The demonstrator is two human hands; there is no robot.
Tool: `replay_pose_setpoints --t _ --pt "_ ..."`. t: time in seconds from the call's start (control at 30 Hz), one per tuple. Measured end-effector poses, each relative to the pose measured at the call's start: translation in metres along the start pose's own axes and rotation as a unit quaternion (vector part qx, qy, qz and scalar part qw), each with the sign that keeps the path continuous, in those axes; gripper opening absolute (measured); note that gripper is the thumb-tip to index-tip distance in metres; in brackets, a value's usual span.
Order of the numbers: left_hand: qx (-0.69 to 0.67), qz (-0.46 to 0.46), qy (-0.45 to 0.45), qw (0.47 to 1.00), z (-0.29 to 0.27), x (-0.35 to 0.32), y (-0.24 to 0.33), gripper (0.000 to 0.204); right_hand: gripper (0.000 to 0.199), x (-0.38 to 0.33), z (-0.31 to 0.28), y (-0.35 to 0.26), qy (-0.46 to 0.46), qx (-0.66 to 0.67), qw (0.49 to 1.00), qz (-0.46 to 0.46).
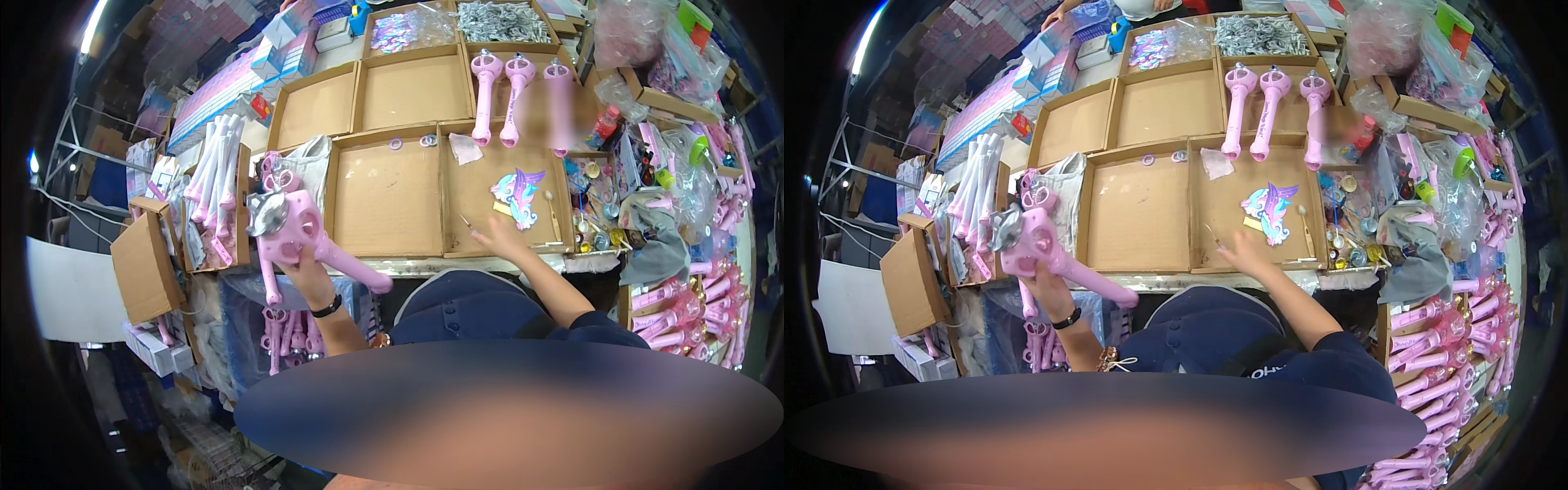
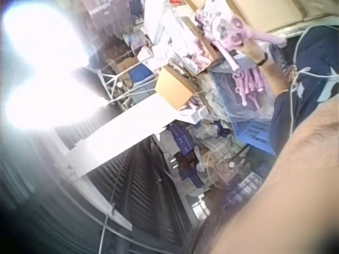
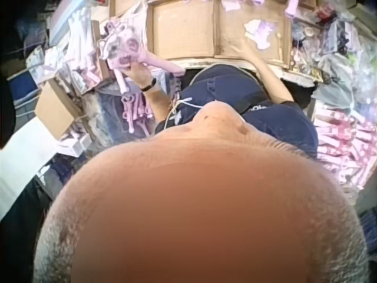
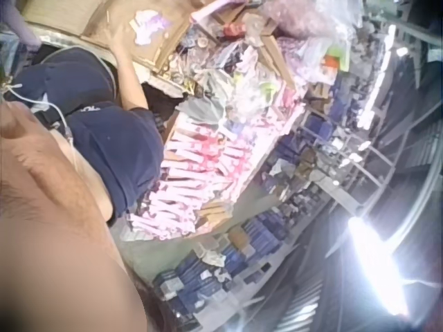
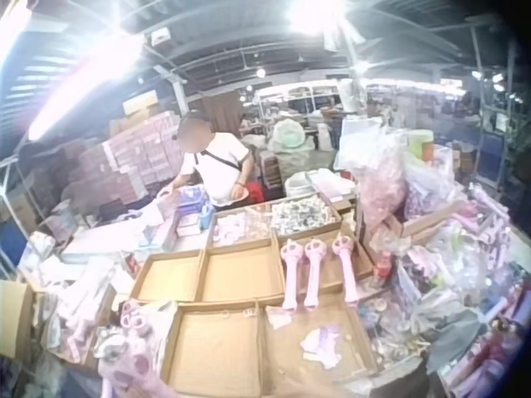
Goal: The person assembles pink toy wands by inserting a small metal gear into the wand head and attaching a holographic wing sticker. The person uses a screwdriver to secure the gear and then places the finished wands into a cardboard tray.
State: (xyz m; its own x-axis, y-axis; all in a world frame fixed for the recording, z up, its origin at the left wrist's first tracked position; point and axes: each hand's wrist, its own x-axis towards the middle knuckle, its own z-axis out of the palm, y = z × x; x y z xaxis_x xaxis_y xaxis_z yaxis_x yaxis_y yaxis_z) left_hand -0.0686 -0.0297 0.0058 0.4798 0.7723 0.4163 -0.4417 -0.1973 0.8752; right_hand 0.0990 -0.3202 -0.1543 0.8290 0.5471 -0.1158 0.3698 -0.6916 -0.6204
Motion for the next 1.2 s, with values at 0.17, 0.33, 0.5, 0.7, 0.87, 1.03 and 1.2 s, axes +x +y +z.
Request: replay_pose_setpoints --t 0.17,0.33,0.5,0.7,0.87,1.03,1.2 --pt "-0.18 -0.006 -0.118 0.977 -0.019 -0.01 -0.011 0.062 0.052 0.004 0.009 0.077 0.082 -0.199 0.973 0.088" --pt "-0.172 -0.162 -0.031 0.971 0.0 -0.011 -0.025 0.095 0.034 0.007 -0.022 0.085 0.044 -0.15 0.979 0.133" --pt "-0.215 -0.294 -0.229 0.903 0.037 -0.026 -0.037 0.106 0.026 0.017 -0.043 0.02 0.261 0.478 0.838 0.041" --pt "-0.348 -0.476 -0.294 0.753 0.071 -0.023 -0.053 0.086 0.027 0.017 -0.032 -0.055 -0.361 0.793 0.474 0.127" --pt "-0.319 -0.551 -0.247 0.731 0.084 0.004 -0.064 0.07 0.036 0.024 -0.024 -0.088 -0.213 0.648 0.729 0.062" --pt "-0.294 -0.596 -0.209 0.717 0.102 0.026 -0.085 0.07 0.041 0.044 -0.042 -0.089 -0.188 0.471 0.859 -0.066" --pt "-0.304 -0.612 -0.191 0.704 0.121 0.042 -0.108 0.069 0.035 0.082 -0.058 -0.086 -0.369 0.396 0.84 0.039"
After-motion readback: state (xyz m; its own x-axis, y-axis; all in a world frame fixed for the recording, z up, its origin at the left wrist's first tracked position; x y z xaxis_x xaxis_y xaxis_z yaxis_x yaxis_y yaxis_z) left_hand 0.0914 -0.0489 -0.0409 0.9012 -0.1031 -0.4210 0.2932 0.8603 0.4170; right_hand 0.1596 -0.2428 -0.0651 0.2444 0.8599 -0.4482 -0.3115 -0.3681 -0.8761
